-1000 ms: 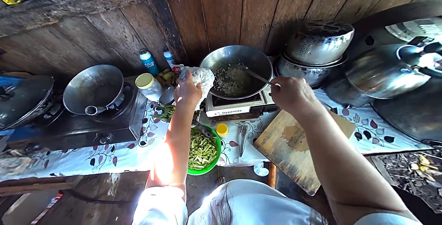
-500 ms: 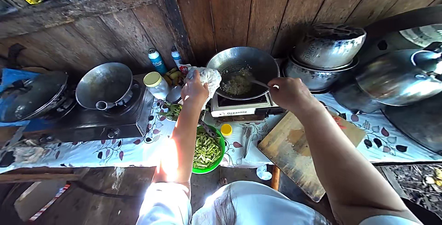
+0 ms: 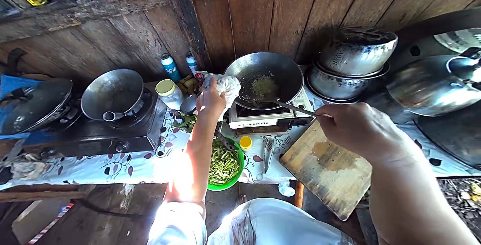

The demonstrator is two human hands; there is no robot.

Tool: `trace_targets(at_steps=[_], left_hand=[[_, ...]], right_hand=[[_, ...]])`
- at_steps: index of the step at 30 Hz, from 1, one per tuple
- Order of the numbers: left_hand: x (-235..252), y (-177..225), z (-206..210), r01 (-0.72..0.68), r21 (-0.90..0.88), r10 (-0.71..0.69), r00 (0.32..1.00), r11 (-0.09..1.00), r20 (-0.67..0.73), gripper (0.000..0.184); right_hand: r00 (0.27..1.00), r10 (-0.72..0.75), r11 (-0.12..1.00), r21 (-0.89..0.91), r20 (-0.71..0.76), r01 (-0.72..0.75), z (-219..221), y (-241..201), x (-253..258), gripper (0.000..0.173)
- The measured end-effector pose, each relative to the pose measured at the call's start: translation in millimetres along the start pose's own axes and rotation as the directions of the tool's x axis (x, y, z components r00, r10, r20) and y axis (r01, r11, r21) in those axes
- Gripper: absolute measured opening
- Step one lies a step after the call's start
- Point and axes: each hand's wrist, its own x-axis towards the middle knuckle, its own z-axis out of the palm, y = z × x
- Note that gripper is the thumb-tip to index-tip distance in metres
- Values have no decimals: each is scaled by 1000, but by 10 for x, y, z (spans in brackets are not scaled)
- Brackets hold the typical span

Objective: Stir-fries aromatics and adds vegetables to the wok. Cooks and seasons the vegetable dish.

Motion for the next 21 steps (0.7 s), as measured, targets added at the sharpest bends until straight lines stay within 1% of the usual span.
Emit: trace_targets(at_steps=[1, 3, 5, 7, 10, 12, 14, 15, 17, 19, 21], left_hand=[[0, 1, 6, 1, 3, -1, 1000, 1000, 0, 65], [3, 6, 9, 2, 15, -2, 1000, 1000, -1, 65], [7, 3, 13, -5, 22, 5, 1000, 1000, -9, 65], [10, 2, 17, -3, 23, 4, 1000, 1000, -11, 64], [19, -2, 30, 1, 21, -1, 1000, 1000, -13, 64], [22, 3, 31, 5, 19, -4, 1000, 1000, -15, 64], [26, 9, 22, 3, 20, -3, 1000, 1000, -15, 64], [27, 9, 22, 6, 22, -6, 1000, 1000, -12, 64], [10, 10, 21, 12, 16, -12, 1000, 1000, -5, 64], [16, 6, 28, 7, 7, -7, 1000, 1000, -11, 64], [19, 7, 25, 8, 12, -8, 1000, 1000, -11, 65]], right_hand=[[998, 47, 999, -8, 37, -47, 44, -29, 60, 21], [994, 98, 995, 23, 52, -99, 217, -40, 294, 25], [993, 112, 992, 57, 32, -113, 373, -10, 544, 28], [993, 113, 990, 82, -22, -111, 494, 28, 731, 30], [993, 103, 992, 75, -63, -98, 633, 114, 889, 32], [992, 124, 990, 64, -23, -123, 617, 147, 834, 31], [990, 139, 987, 81, 17, -140, 483, 168, 645, 28], [992, 129, 987, 96, 13, -130, 398, 187, 521, 27], [996, 85, 990, 113, -16, -82, 209, 228, 246, 24], [999, 25, 996, 90, -38, -22, 27, 256, 32, 22], [999, -17, 998, 55, -43, 20, -10, 229, -46, 19]])
